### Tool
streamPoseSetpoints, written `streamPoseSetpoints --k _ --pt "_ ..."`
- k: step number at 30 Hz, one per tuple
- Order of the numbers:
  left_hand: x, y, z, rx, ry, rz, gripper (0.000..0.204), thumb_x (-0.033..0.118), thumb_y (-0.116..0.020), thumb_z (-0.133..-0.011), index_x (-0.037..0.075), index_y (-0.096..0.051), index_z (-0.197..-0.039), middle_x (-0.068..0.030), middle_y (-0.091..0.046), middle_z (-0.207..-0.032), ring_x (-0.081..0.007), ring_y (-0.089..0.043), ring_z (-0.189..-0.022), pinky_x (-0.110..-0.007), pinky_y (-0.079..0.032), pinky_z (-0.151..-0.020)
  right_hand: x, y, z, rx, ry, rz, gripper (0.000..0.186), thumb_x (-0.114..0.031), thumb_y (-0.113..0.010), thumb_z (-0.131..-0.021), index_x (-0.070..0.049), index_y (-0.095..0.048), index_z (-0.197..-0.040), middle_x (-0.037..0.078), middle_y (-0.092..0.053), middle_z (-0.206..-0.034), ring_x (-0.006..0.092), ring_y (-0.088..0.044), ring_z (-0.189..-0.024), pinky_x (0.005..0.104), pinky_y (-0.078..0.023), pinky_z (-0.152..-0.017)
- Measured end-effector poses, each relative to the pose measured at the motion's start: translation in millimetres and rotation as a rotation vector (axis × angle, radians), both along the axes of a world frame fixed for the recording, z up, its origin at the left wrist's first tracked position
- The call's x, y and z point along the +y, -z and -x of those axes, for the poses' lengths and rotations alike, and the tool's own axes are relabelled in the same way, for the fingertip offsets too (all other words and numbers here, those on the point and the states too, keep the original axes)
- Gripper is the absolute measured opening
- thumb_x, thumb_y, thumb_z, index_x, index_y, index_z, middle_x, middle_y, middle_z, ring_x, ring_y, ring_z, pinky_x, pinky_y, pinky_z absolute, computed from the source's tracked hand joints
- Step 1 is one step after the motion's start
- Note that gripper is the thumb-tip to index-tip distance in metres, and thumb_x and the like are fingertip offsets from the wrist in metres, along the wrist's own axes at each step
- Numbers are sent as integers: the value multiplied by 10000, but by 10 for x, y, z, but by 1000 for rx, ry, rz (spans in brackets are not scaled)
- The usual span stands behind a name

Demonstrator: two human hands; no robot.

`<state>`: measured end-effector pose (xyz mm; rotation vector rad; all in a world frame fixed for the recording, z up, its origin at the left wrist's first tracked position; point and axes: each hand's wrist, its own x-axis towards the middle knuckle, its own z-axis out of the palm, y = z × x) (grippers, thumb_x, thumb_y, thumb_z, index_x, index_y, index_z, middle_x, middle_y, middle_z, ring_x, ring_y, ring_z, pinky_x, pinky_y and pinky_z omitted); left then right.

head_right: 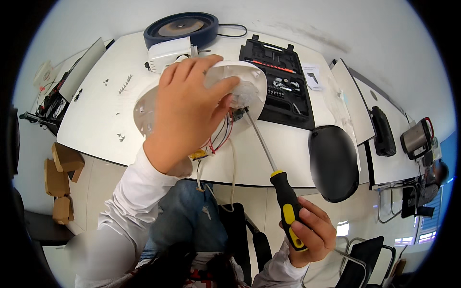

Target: The person uses a screwdriver to tighten screws on the internal wiring of a white plastic device housing. They repeatedly adjust the device's position and re-engage the screwdriver with the same internal components throughout the clip.

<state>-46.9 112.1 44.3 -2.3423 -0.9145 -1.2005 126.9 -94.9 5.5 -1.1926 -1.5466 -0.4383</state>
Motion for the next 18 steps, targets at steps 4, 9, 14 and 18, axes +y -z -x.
streamPoseSetpoints --k 4,9,14,18 --pt "21 37 -7 19 -41 -13 278 140 -685 -669 206 -669 -938 -78 -556 -1103 -259 -506 -1012 -394 -353 -890 -91 -148 -110 -101 -100 212 191 -1 -727 -571 -81 -621 -709 105 -648 -852 331 -660 -810 342 -572 -668" --pt "18 50 -40 -34 -26 -22 300 147 -700 -639 206 -670 -932 -69 -555 -1099 -257 -501 -1006 -384 -339 -888 -62 -116 -90 15 38 213 318 100 -658 -619 -99 -564 -849 210 -601 -1017 267 -635 -781 293 -518 -663" --pt "-14 34 -19 -38 -38 8 301 161 -713 -627 198 -668 -922 -61 -549 -1102 -253 -493 -1010 -379 -334 -879 -157 -124 -5 67 -76 512 524 117 -669 -605 -130 -485 -1028 255 -579 -1034 253 -615 -759 284 -497 -635" --pt "-29 18 -59 -38 -37 31 308 197 -738 -614 191 -663 -913 -51 -543 -1104 -245 -484 -1014 -375 -326 -873 -98 -168 37 32 -344 637 554 140 -659 -576 -100 -493 -1047 221 -618 -806 248 -646 -666 269 -505 -547"
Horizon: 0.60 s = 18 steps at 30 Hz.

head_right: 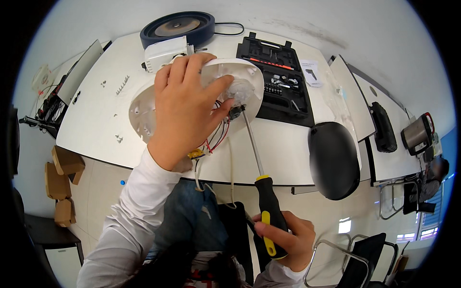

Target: The person uses a screwdriver to tighten screws on the internal wiring of a white plastic device housing. They repeatedly adjust the device's position and re-engage the screwdriver with the same internal components throughout the clip.

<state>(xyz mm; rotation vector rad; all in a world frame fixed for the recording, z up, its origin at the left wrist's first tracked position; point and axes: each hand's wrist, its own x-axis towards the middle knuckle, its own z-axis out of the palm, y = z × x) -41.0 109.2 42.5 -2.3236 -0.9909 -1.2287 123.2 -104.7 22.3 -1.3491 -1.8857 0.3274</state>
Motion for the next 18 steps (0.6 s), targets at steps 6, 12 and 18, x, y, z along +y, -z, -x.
streamPoseSetpoints --k 6,12,18 --pt "48 63 59 37 -29 -42 306 249 -758 -620 195 -658 -904 -47 -540 -1102 -242 -478 -1017 -386 -320 -861 -77 154 283 994 -148 303 295 11 -641 -740 -73 -472 -966 242 -492 -1018 248 -591 -743 304 -551 -558" --pt "102 70 274 10 -4 -163 275 359 -745 -662 220 -694 -893 -46 -565 -1061 -223 -501 -989 -367 -298 -857 -403 468 482 1028 143 253 361 -206 -432 -955 -54 -384 -1279 212 -469 -1102 129 -488 -598 222 -437 -472" --pt "35 38 540 7 24 -146 258 335 -736 -665 202 -692 -881 -70 -547 -1089 -243 -470 -1000 -389 -279 -867 -426 627 686 529 521 -40 538 -40 -545 -740 33 -428 -1259 148 -561 -911 191 -590 -721 262 -470 -633"
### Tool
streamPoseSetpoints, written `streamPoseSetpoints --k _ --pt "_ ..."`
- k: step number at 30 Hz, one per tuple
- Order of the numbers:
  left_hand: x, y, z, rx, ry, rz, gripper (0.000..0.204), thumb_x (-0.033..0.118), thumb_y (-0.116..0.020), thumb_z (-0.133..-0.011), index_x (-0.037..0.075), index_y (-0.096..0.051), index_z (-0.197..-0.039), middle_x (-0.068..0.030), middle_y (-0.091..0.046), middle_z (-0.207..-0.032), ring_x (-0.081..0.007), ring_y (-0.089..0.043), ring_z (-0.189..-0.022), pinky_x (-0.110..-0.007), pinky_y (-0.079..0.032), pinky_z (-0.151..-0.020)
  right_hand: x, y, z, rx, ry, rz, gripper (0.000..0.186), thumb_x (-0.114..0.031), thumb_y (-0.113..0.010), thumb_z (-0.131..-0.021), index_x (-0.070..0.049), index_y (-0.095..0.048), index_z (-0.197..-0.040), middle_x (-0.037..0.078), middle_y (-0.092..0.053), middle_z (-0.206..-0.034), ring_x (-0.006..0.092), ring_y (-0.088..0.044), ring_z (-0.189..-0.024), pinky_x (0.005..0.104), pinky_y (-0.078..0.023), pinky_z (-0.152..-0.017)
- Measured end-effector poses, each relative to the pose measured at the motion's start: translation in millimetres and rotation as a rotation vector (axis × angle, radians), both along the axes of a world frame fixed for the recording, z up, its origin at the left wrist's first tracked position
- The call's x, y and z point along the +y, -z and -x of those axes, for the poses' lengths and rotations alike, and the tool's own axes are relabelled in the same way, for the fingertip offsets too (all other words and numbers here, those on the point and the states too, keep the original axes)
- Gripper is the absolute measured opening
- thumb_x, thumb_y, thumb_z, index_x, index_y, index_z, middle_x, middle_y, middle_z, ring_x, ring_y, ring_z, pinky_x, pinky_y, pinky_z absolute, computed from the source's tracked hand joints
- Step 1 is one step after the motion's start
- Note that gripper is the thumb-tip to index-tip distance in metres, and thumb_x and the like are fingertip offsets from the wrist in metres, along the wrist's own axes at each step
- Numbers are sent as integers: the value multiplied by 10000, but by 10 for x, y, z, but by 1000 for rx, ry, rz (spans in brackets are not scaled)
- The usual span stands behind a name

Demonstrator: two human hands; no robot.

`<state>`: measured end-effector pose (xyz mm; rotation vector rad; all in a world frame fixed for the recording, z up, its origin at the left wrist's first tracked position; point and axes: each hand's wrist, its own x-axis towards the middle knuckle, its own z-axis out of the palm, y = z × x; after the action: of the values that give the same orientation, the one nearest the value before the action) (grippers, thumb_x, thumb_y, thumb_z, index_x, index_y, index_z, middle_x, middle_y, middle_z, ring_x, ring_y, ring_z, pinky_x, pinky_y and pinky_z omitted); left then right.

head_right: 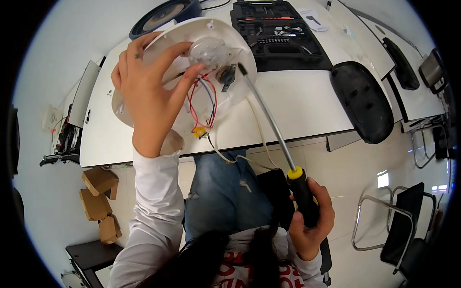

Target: The person uses a screwdriver to tighten screws on the internal wiring of a white plastic device housing. They repeatedly adjust the device's position and re-engage the screwdriver with the same internal components throughout the clip.

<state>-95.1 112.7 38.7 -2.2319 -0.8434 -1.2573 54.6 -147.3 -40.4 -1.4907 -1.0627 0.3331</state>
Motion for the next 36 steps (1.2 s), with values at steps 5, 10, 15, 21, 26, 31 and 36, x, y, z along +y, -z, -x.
streamPoseSetpoints --k 5,10,15,21,26,31,36 --pt "-11 10 108 -9 5 17 277 346 -753 -660 219 -703 -901 -59 -558 -1108 -236 -479 -1023 -372 -285 -876 228 -5 83 -289 64 -19 457 14 -624 -694 9 -577 -1149 133 -601 -832 212 -597 -690 264 -464 -622" --pt "-22 17 56 5 -19 25 291 355 -765 -651 230 -707 -908 -51 -565 -1127 -231 -486 -1032 -364 -287 -875 299 8 160 -253 102 30 450 12 -638 -703 -4 -591 -1150 135 -610 -814 210 -588 -657 255 -451 -593" --pt "-23 12 75 10 -36 20 291 356 -764 -648 236 -709 -907 -47 -567 -1128 -231 -487 -1026 -364 -290 -863 337 22 160 -250 134 14 426 8 -628 -711 2 -596 -1136 135 -610 -807 210 -588 -659 254 -448 -594" --pt "9 30 62 -20 4 -3 280 351 -769 -640 234 -713 -888 -43 -569 -1118 -229 -495 -1008 -364 -294 -850 363 36 164 -246 130 10 400 0 -615 -730 17 -592 -1130 134 -607 -794 215 -586 -671 261 -452 -621" --pt "33 52 67 -33 2 -5 281 346 -772 -632 231 -714 -882 -42 -570 -1112 -226 -500 -990 -358 -299 -837 367 29 176 -215 119 31 406 6 -603 -737 17 -584 -1142 133 -607 -800 203 -592 -691 264 -456 -642" --pt "3 26 72 -21 -2 5 288 340 -776 -627 233 -712 -887 -44 -568 -1115 -226 -500 -985 -354 -300 -835 394 62 185 -93 102 54 408 26 -568 -744 26 -572 -1152 130 -607 -808 189 -613 -725 257 -460 -672" --pt "9 33 83 -21 4 6 292 342 -778 -625 235 -711 -888 -46 -566 -1119 -226 -499 -983 -359 -300 -835 372 53 203 -58 106 74 407 34 -555 -743 41 -566 -1150 127 -608 -814 188 -623 -726 258 -464 -685"
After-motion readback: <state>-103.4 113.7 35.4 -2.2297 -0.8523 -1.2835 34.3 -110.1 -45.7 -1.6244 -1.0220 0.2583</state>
